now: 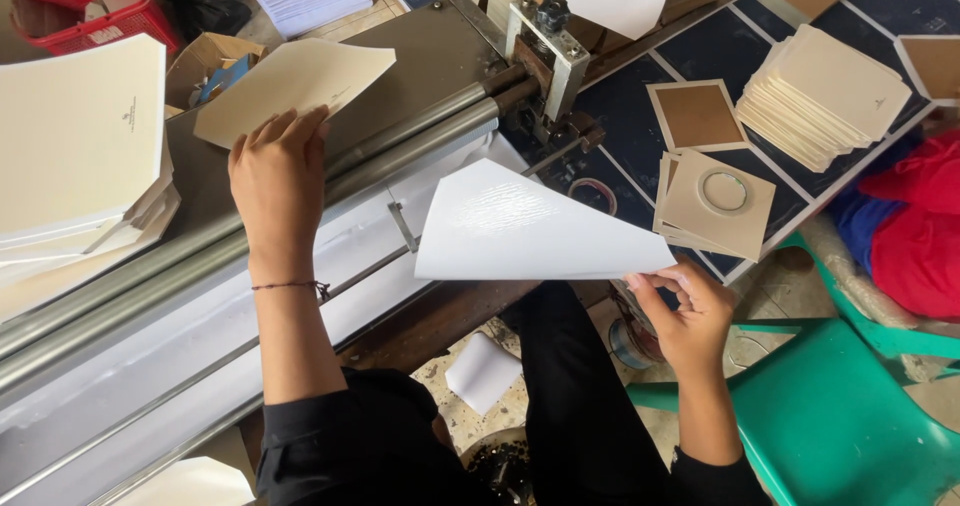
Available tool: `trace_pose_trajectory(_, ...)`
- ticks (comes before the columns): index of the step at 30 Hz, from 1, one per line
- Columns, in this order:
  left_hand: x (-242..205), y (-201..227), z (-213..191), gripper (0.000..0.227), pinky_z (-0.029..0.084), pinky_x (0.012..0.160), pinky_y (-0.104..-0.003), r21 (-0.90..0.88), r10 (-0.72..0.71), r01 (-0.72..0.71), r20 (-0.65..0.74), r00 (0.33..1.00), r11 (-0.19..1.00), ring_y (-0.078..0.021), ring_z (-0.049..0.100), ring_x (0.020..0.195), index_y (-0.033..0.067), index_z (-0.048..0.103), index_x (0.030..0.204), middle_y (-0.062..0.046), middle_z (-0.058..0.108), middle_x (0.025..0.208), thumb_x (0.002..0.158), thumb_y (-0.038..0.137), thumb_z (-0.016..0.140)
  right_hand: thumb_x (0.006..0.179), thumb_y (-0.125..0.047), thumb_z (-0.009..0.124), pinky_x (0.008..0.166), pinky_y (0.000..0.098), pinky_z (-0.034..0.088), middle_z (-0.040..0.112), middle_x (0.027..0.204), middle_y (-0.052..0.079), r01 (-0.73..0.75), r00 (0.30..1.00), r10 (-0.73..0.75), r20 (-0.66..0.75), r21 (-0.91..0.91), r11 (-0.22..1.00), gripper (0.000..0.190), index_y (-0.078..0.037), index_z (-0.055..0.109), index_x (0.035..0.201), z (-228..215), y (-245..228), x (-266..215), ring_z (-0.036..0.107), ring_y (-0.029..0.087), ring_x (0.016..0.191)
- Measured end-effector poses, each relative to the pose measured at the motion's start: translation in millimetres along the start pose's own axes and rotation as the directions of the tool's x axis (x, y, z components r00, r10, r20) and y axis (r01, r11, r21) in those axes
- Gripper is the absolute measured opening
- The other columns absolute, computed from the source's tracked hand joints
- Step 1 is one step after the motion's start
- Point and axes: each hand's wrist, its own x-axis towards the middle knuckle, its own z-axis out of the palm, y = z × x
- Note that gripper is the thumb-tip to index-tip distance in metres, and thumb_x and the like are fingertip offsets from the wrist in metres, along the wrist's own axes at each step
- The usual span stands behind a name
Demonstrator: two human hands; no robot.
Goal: The person feeds sheets of paper into a manual laminating or cutting machine. They place a sheet on the machine's input tray, push it through the rollers, and retrieve the processed sheet from the output side, repeating this process for multiple sheets.
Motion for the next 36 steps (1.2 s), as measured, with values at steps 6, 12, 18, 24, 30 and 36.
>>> trace_pose_trajectory(6,-5,-5,4,0.021,0.06,0.089,-0.057,0.064,-0.081,0.08,0.007,0.997,0.995,-0.0416,0.08,0.099,0.0331,0.085,0.132,-0.014,0.083,0.117,0.118,0.038,0.07,0.088,0.008,0.089,0.077,0.0363,0.065,0.075,0.089,0.019,-0.002,1.0,0.002,0.011,-0.003,1.0,0.016,0.012,0.076,0.096,0,3,-3,0.078,0.024,0.076)
trace_pose_trajectory(12,-7,-9,10,0.023,0.062,0.08,-0.059,0.074,-0.147,0.142,0.073,0.986,0.987,-0.0452,0.08,0.09,0.0325,0.085,0.13,-0.016,0.083,0.11,0.116,0.039,0.068,0.088,0.008,0.089,0.076,0.0367,0.065,0.075,0.087,0.019,-0.014,1.0,0.014,0.019,0.002,1.0,0.015,0.012,0.076,0.096,2,-2,-2,0.079,0.024,0.076)
trace_pose_trajectory(18,-10,-13,19,0.029,0.063,0.079,-0.057,0.081,-0.204,0.194,0.146,0.968,0.978,-0.0443,0.08,0.086,0.028,0.085,0.131,-0.016,0.084,0.103,0.118,0.041,0.062,0.088,0.008,0.088,0.075,0.036,0.066,0.075,0.083,0.018,0.023,1.0,-0.023,0.019,-0.005,1.0,0.014,0.011,0.075,0.093,8,-10,3,0.08,0.024,0.075)
trace_pose_trajectory(24,-9,-16,24,0.03,0.064,0.079,-0.055,0.085,-0.226,0.213,0.178,0.958,0.973,-0.0428,0.08,0.085,0.0274,0.085,0.131,-0.015,0.083,0.098,0.119,0.042,0.062,0.088,0.006,0.089,0.075,0.035,0.066,0.076,0.082,0.016,0.041,0.999,-0.041,0.019,-0.008,0.999,0.015,0.009,0.075,0.092,9,-9,1,0.081,0.023,0.076)
trace_pose_trajectory(30,-9,-12,20,0.036,0.063,0.079,-0.055,0.071,-0.235,0.225,0.196,0.952,0.972,-0.0416,0.08,0.085,0.0226,0.086,0.127,-0.014,0.082,0.092,0.122,0.043,0.057,0.088,0.008,0.089,0.074,0.0356,0.066,0.074,0.081,0.017,0.008,1.0,-0.008,0.029,-0.008,1.0,0.014,0.01,0.076,0.093,6,-6,0,0.079,0.024,0.073)
trace_pose_trajectory(36,-10,-17,26,0.048,0.061,0.078,-0.061,0.075,-0.242,0.231,0.199,0.95,0.97,-0.0475,0.079,0.082,0.0199,0.088,0.12,-0.019,0.081,0.086,0.123,0.05,0.051,0.091,0.008,0.088,0.076,0.0355,0.065,0.073,0.084,0.017,-0.012,0.999,0.012,0.035,0.003,1.0,0.013,0.011,0.075,0.096,2,5,-2,0.076,0.022,0.075)
